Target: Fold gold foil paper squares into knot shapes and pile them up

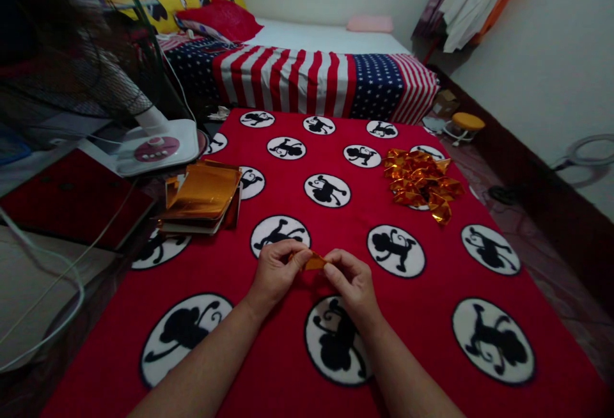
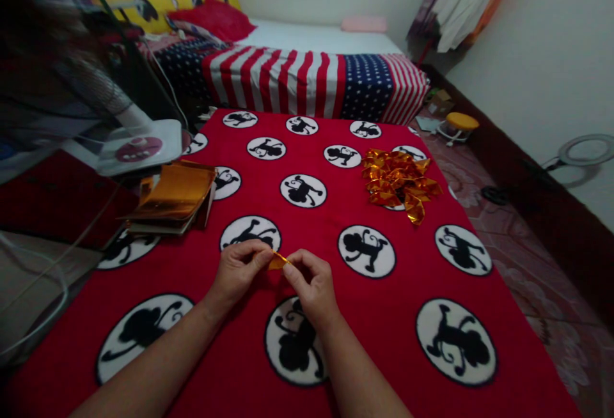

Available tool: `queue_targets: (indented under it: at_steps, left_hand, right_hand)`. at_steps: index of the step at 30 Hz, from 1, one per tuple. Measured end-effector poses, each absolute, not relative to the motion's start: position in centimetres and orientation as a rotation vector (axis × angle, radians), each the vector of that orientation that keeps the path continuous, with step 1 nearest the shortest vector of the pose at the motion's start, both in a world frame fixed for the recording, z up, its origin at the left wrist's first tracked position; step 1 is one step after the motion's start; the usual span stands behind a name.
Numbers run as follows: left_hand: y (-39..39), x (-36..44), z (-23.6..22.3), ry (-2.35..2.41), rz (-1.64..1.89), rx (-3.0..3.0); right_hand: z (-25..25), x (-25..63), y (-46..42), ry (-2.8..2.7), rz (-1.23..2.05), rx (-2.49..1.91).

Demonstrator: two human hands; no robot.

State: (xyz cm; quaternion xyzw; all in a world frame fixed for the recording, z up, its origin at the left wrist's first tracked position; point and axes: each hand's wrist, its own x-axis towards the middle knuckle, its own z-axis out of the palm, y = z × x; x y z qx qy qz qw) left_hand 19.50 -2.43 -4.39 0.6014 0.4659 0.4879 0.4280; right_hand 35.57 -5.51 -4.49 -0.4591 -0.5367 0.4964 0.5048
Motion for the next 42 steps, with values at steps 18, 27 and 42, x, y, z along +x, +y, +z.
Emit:
queue_targets:
  at_steps: [18, 27, 42]
  left_hand:
    - [-2.5, 19.7, -4.4, 1.100, 0.994, 1.421]
    - [-1.9, 19.3, -5.0, 1.057, 1.067, 1.152]
    - [-1.9, 20.1, -6.0, 1.141, 1.112, 1.199]
  right_hand:
    - [-4.8, 35.6, -5.3, -1.370, 1.113, -1.252]
    - [-5.2, 35.9, -5.3, -1.125, 1.125, -1.213]
    - [-5.3, 35.4, -4.3, -1.096, 1.077, -1.278]
